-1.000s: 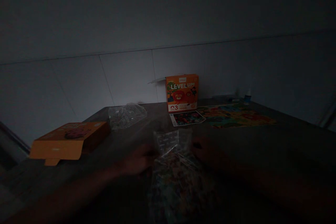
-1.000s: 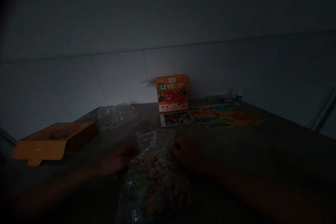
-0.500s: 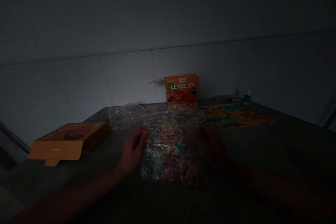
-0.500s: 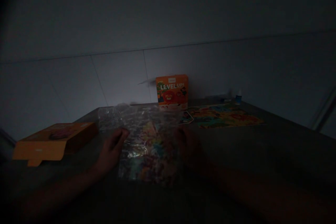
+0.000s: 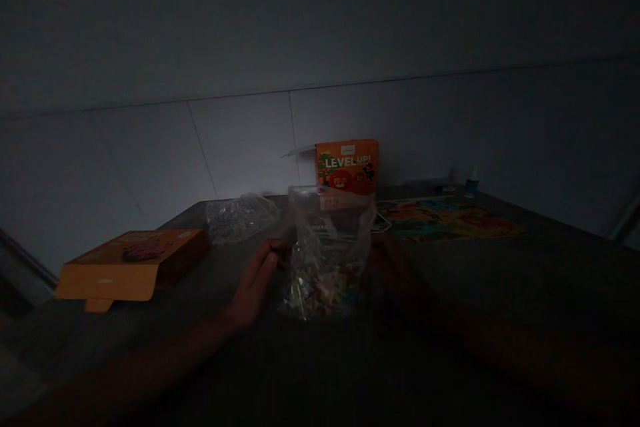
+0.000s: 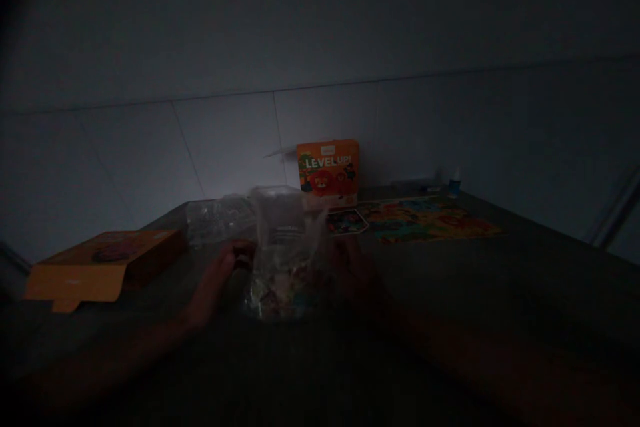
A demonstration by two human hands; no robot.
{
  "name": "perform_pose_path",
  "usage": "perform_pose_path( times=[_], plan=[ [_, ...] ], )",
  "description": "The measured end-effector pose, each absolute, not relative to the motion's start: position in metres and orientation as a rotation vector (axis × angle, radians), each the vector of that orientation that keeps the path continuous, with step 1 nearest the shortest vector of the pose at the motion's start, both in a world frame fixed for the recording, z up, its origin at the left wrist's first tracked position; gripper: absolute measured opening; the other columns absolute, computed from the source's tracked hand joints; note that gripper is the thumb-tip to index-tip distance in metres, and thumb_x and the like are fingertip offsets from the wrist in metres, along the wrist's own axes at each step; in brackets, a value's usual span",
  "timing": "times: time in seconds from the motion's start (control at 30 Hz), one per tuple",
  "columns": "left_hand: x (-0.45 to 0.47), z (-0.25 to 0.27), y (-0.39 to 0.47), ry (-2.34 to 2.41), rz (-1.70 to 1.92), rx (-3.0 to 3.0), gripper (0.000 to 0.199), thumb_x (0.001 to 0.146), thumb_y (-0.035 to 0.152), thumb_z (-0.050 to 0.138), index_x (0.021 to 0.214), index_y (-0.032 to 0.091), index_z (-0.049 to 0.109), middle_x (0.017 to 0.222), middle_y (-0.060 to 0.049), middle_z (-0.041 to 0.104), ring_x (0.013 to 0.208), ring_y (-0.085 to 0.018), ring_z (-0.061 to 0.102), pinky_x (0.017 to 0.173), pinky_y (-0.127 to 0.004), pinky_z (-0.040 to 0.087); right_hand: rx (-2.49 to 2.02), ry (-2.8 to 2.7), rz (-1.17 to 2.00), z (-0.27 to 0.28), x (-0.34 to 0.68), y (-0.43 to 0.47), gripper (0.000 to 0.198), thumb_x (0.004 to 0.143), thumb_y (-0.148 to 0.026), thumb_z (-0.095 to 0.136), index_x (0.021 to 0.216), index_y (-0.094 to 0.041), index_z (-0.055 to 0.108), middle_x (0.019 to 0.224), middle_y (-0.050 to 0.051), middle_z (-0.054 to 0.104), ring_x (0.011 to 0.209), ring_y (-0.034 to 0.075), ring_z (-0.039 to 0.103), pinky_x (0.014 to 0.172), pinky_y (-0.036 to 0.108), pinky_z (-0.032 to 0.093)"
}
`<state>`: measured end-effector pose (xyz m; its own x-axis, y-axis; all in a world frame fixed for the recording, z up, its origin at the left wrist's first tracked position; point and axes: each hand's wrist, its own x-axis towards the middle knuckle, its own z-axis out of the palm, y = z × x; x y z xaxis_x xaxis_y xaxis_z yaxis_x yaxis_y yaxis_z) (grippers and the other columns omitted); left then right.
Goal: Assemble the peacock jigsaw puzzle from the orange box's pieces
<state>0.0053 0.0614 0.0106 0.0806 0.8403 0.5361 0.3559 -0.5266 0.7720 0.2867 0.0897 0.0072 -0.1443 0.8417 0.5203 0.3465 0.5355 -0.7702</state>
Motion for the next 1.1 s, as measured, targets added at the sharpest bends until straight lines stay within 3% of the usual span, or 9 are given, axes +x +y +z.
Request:
perform_pose_path(
  times=[0.1, 0.2, 0.33, 0.43, 0.6, 0.83, 0.9, 0.97, 1.1],
  plan=[
    [0.004, 0.004, 0.064, 0.927, 1.236, 1.97, 0.066, 0.091, 0.067, 0.048, 0.138, 0.02, 0.044, 0.128, -0.015, 0.058, 0.118, -0.029, 0.056, 0.098, -0.043, 0.048, -0.963, -1.774, 0.727, -0.001, 0.286, 0.096, 0.026, 0.093, -0.042, 0.047, 0.109, -0.022, 0.054, 0.092, 0.006, 0.068, 0.085, 0.023, 0.066, 0.072, 0.034, 0.052],
    [0.009, 0.003, 0.064, 1.043, 1.093, 1.931, 0.071, 0.086, 0.053, 0.066, 0.143, 0.022, 0.038, 0.12, -0.013, 0.062, 0.111, -0.028, 0.061, 0.094, -0.043, 0.051, -0.955, -1.802, 0.773, -0.004, 0.285, 0.101, 0.031, 0.087, -0.039, 0.053, 0.112, -0.02, 0.051, 0.092, 0.007, 0.07, 0.086, 0.024, 0.068, 0.076, 0.037, 0.054],
    [0.015, 0.006, 0.067, 1.193, 1.087, 1.781, 0.056, 0.082, 0.048, 0.069, 0.127, 0.017, 0.055, 0.103, -0.008, 0.066, 0.095, -0.024, 0.065, 0.085, -0.04, 0.054, -1.01, -1.775, 0.749, -0.003, 0.284, 0.101, 0.025, 0.083, -0.038, 0.056, 0.102, -0.02, 0.055, 0.096, 0.008, 0.07, 0.089, 0.024, 0.069, 0.077, 0.038, 0.054],
    [0.015, 0.007, 0.07, 1.144, 1.121, 1.664, 0.05, 0.079, 0.047, 0.073, 0.116, 0.016, 0.061, 0.091, -0.005, 0.067, 0.086, -0.021, 0.067, 0.078, -0.035, 0.054, -0.98, -1.784, 0.716, -0.001, 0.285, 0.101, 0.016, 0.083, -0.035, 0.055, 0.091, -0.021, 0.055, 0.087, 0.005, 0.067, 0.083, 0.022, 0.068, 0.072, 0.035, 0.054],
    [0.015, 0.009, 0.071, 1.174, 1.332, 1.569, 0.042, 0.066, 0.038, 0.082, 0.096, 0.016, 0.063, 0.072, 0.001, 0.061, 0.068, -0.016, 0.061, 0.062, -0.025, 0.049, -0.93, -1.74, 0.593, -0.001, 0.286, 0.098, 0.011, 0.083, -0.032, 0.055, 0.084, -0.022, 0.051, 0.075, 0.001, 0.058, 0.068, 0.017, 0.06, 0.062, 0.029, 0.049],
    [0.007, 0.005, 0.084, 1.322, 1.445, 1.552, 0.027, 0.069, 0.031, 0.069, 0.087, 0.017, 0.056, 0.071, 0.001, 0.057, 0.062, -0.015, 0.056, 0.055, -0.024, 0.045, -1.075, -1.777, 0.56, -0.004, 0.285, 0.099, 0.007, 0.08, -0.022, 0.052, 0.082, -0.022, 0.046, 0.072, 0.0, 0.055, 0.063, 0.015, 0.055, 0.057, 0.026, 0.043],
    [0.005, 0.005, 0.083, 1.392, 1.428, 1.591, 0.029, 0.066, 0.026, 0.069, 0.091, 0.015, 0.06, 0.077, -0.003, 0.062, 0.069, -0.019, 0.06, 0.062, -0.03, 0.05, -1.213, -1.903, 0.538, -0.008, 0.285, 0.102, 0.017, 0.074, -0.015, 0.052, 0.09, -0.02, 0.049, 0.074, 0.0, 0.058, 0.065, 0.017, 0.057, 0.058, 0.027, 0.044],
    [0.004, 0.007, 0.077, 1.425, 1.474, 1.724, 0.035, 0.07, 0.024, 0.068, 0.103, 0.015, 0.062, 0.097, -0.008, 0.065, 0.091, -0.025, 0.063, 0.08, -0.038, 0.053, -1.236, -1.98, 0.396, -0.011, 0.287, 0.103, 0.029, 0.071, -0.012, 0.053, 0.099, -0.02, 0.051, 0.083, 0.004, 0.061, 0.073, 0.02, 0.059, 0.065, 0.031, 0.048],
    [0.007, 0.017, 0.055, 1.178, 1.263, 2.512, 0.051, 0.088, 0.021, 0.057, 0.138, 0.022, 0.047, 0.149, -0.012, 0.043, 0.14, -0.031, 0.038, 0.114, -0.05, 0.034, -0.872, -2.059, 0.074, -0.008, 0.291, 0.096, 0.043, 0.077, -0.011, 0.049, 0.12, -0.017, 0.054, 0.12, 0.015, 0.059, 0.113, 0.029, 0.055, 0.096, 0.047, 0.047]
  ],
)
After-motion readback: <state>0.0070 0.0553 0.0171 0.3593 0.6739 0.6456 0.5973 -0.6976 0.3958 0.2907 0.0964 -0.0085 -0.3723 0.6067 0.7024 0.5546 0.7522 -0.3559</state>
